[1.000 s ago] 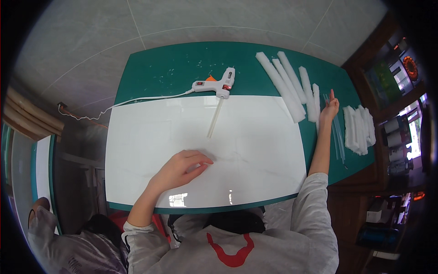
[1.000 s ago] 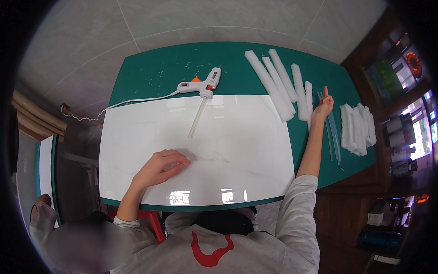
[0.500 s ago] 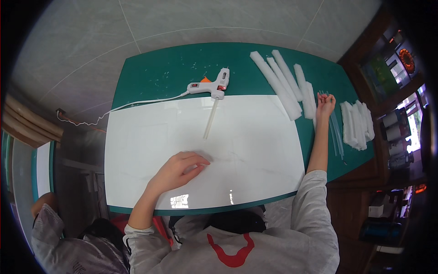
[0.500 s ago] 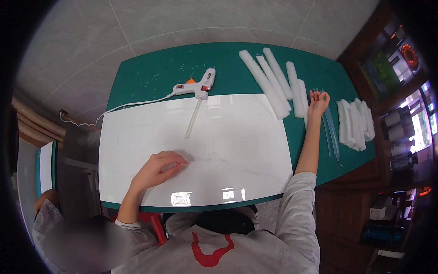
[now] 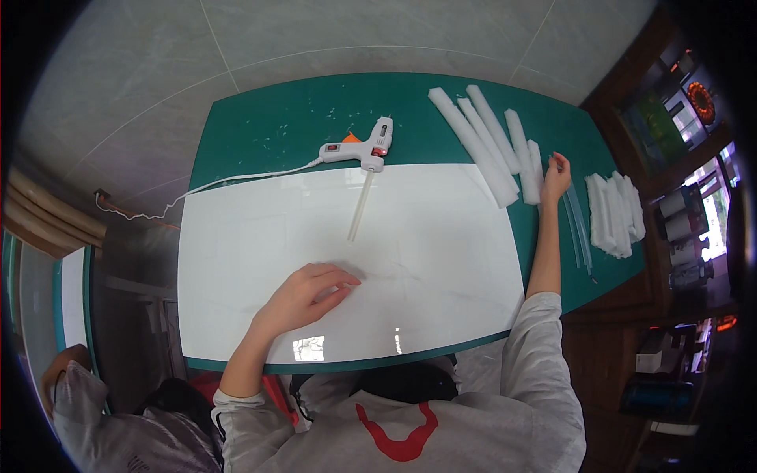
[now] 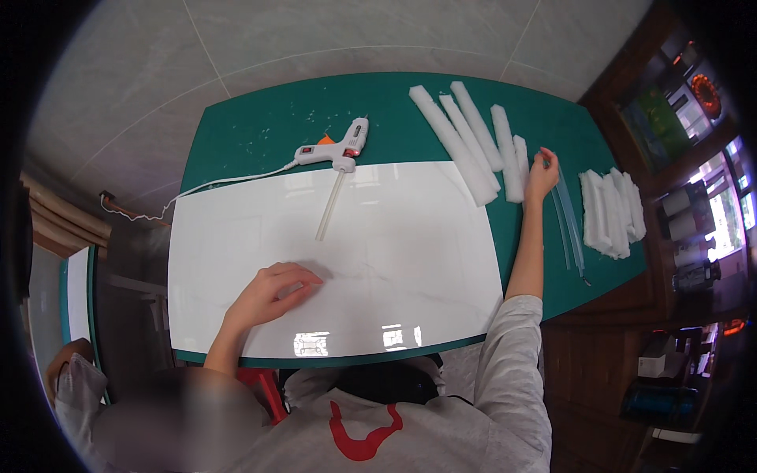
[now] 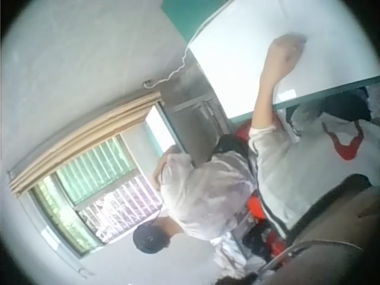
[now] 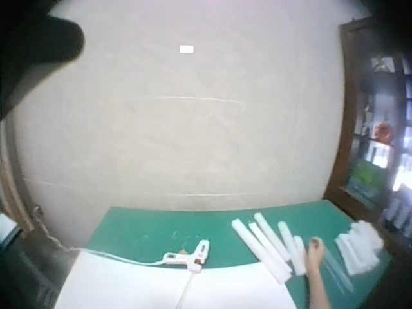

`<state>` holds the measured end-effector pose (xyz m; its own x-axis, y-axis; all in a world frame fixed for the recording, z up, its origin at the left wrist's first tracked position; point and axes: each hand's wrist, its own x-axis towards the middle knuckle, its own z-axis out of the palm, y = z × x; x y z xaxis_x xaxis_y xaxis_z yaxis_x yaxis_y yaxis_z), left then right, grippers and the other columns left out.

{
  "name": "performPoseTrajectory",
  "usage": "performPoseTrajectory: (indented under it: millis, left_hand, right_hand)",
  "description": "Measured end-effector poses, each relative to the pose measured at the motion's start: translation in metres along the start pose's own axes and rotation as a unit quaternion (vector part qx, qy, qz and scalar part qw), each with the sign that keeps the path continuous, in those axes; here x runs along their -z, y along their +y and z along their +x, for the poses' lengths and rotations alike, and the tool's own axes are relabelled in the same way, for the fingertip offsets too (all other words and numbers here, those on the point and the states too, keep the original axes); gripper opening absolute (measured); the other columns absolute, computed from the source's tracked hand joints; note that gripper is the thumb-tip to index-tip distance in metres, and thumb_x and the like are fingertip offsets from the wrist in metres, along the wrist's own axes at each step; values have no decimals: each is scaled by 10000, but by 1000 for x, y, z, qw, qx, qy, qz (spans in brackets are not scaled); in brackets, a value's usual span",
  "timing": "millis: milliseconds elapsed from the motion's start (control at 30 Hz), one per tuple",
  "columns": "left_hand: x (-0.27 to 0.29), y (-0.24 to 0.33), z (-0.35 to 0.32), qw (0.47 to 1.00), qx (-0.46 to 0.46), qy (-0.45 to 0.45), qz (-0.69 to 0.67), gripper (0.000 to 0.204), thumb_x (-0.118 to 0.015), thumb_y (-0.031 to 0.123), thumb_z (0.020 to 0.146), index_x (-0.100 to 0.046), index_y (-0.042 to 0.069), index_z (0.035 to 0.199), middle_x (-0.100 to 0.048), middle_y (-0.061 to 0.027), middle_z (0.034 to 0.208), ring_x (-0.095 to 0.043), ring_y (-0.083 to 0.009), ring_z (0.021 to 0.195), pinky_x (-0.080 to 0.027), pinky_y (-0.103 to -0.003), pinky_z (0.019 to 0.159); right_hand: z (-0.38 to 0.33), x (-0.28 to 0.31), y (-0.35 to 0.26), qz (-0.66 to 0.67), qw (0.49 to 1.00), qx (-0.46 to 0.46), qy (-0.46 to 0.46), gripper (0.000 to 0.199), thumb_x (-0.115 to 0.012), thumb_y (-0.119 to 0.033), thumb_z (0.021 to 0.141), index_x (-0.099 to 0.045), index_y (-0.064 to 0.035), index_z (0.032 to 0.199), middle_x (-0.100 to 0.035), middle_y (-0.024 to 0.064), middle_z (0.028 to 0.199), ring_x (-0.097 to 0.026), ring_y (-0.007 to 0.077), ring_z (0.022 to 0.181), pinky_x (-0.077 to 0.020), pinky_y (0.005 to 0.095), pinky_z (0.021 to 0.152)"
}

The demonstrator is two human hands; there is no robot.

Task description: Assembling a rectangular structure using foam strips and a hot glue gun.

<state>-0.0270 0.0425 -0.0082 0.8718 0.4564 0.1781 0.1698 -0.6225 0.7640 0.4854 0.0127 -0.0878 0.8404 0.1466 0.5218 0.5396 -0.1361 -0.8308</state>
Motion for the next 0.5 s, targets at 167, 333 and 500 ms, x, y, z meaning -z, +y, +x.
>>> performPoseTrajectory:
  millis: [167, 333, 500]
  left_hand:
    - [0, 1, 2, 1000, 23, 0, -18, 130, -518, 19, 737, -570, 21, 856, -557, -105, 802, -551, -234, 712, -452, -292, 605]
    - [0, -1, 2, 1000, -8, 4, -1, 133, -505, 11, 741, -569, 18, 857, -562, -109, 808, -545, -250, 714, -440, -305, 627]
    - [0, 1, 3, 1000, -3, 4, -1, 129, -507, 11, 739, -569, 18, 853, -563, -109, 805, -544, -250, 712, -440, -300, 622]
  right_hand:
    - [4, 2, 10, -120, 991, -17, -55, 191, -562, -168, 678, -621, -65, 828, -596, 57, 781, -543, 172, 726, -407, 270, 680]
    - [9, 0, 10, -69, 987, -32, -139, 256, -567, -201, 672, -620, -48, 870, -607, 91, 789, -566, 206, 725, -424, 288, 691]
    - [-1, 4, -7, -189, 973, 13, -132, 256, -616, -216, 670, -637, -23, 837, -622, 109, 747, -579, 176, 657, -442, 280, 666]
